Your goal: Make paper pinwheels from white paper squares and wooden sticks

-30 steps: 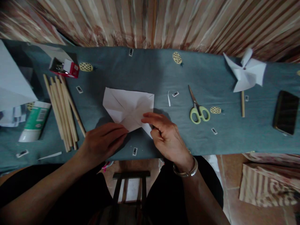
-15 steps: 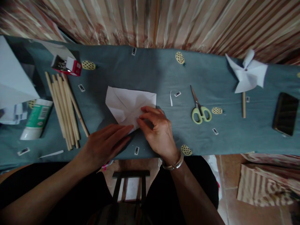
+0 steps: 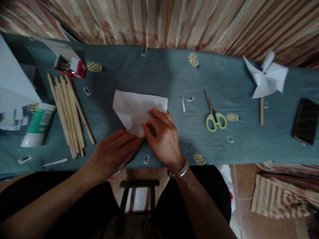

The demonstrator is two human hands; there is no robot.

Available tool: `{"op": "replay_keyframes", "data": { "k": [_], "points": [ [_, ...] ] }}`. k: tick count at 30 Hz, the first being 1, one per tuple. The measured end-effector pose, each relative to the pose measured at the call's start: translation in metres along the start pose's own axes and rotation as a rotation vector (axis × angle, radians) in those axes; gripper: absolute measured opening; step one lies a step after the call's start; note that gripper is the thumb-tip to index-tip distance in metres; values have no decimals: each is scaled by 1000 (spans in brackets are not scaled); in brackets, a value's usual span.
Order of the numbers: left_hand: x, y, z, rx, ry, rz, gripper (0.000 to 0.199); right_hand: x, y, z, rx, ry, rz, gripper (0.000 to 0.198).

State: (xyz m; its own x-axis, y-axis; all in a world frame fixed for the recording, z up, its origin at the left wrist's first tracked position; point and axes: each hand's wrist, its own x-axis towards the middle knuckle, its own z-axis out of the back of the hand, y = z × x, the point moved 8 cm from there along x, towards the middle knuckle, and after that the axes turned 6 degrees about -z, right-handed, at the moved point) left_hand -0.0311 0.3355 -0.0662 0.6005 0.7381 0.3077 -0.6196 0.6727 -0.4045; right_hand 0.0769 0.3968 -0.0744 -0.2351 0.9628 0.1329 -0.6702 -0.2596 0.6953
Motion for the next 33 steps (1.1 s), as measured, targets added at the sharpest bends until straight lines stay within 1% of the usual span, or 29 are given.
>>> {"op": "replay_keyframes", "data": {
  "k": [5, 10, 16, 23, 33],
  "points": [
    [0, 1, -1, 11, 5, 5, 20, 0, 2, 0, -4, -22, 14, 11],
    [-2, 2, -1, 28, -19, 14, 20, 0, 2, -2, -9, -22, 13, 13],
    [-2, 2, -2, 18, 3, 21, 20, 0, 3, -2, -36, -38, 9, 12],
    [-2, 2, -2, 22, 3, 23, 20, 0, 1, -3, -9, -23, -13, 11],
    [-3, 2, -4, 7, 32, 25, 21, -1, 3, -3, -26, -18, 11, 11]
  ]
}}
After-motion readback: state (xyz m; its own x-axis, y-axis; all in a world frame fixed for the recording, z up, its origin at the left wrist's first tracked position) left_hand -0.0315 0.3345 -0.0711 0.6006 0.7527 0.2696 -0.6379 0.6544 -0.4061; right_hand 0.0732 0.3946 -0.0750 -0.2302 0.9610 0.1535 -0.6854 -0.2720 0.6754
